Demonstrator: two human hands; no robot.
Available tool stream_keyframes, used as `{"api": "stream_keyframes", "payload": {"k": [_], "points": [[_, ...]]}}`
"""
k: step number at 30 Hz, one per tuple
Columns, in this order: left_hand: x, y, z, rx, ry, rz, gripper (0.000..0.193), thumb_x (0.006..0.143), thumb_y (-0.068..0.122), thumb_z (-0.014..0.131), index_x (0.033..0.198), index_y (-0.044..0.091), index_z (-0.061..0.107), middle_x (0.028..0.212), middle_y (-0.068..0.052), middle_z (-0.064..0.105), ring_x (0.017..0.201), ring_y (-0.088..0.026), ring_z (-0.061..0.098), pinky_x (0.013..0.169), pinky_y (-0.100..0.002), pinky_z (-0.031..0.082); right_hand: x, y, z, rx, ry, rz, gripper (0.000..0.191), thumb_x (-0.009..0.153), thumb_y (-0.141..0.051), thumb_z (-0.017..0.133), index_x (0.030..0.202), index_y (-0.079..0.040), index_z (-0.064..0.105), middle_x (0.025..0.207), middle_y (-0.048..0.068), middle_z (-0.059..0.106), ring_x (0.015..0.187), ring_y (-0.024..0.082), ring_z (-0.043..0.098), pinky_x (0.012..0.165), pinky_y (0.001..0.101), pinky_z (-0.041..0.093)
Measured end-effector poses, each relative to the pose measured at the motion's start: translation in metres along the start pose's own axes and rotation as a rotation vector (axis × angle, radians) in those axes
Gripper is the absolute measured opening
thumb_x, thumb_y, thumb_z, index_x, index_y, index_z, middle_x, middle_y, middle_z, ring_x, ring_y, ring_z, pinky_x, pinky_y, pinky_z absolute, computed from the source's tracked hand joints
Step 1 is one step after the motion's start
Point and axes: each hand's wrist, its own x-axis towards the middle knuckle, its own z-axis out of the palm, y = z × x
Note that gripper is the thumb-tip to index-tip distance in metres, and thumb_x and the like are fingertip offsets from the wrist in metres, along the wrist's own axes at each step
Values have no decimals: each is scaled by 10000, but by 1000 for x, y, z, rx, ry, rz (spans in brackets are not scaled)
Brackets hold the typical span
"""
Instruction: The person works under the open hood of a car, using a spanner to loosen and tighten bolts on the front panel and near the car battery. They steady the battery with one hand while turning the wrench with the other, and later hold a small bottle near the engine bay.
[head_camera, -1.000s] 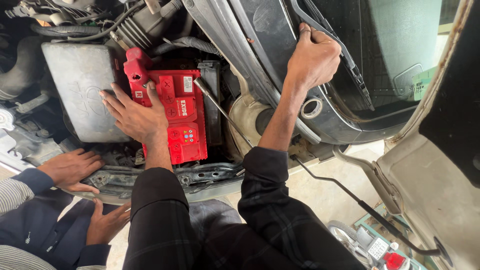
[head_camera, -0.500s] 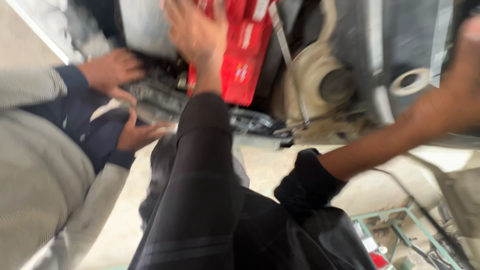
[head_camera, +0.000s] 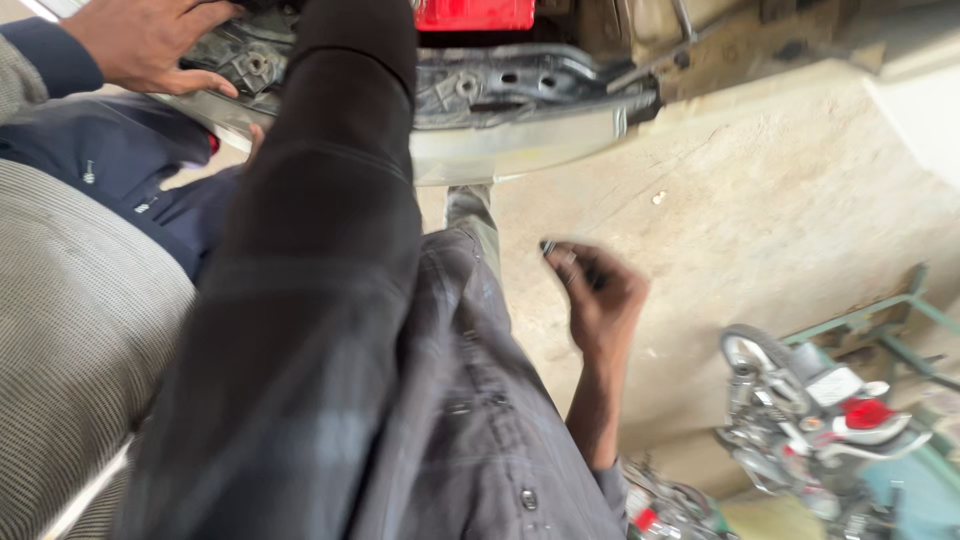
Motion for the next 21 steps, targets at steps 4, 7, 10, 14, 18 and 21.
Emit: {"api": "stream_keyframes", "payload": {"k": [4,7,10,14,18,21], "points": [[-36,30,25,-92,-29,123,680,1013,622,545,1301,13,641,1281,-239,665,1094,-322,633,849,-434,537,-84,38,17,42,55,79,166,901,-124,798,990,16,789,672,-41,575,617,19,441,531,215,344],[-90,68,40,-319,-180,233,676,1023,622,524,1276,10,662,1247,-241,694,1047,-308,664,814,-416,551,-122,47,23,46,135,139,167,899,-133,782,995,3,787,630,-53,511,584,19,403,506,225,309],[-176,56,-1,-789,-861,-66,676,1033,622,504,1251,8,684,1212,-243,724,999,-294,695,778,-399,566,-140,42,28,-1,207,136,174,908,-155,783,1017,-19,786,610,-43,499,563,31,391,488,235,300],[-245,6,-61,-1558,-1825,-707,594,952,625,484,1095,87,692,1065,-142,765,922,-255,755,721,-388,627,-150,22,43,-219,187,-172,206,891,-196,784,1036,-51,800,624,-45,511,538,35,438,507,238,356],[-268,-28,-44,-1686,-1895,-908,460,1034,521,529,998,81,662,993,-131,753,897,-267,756,717,-400,608,-152,4,59,-174,138,-95,251,929,-229,730,1127,-95,804,579,61,489,540,113,434,515,294,382],[-268,-39,-13,-1752,-1715,-906,427,1137,465,575,969,83,661,918,-127,727,791,-269,725,659,-395,583,-147,-1,57,133,59,-194,274,1022,-127,574,1195,-62,777,767,69,555,715,113,500,635,273,418]]}}
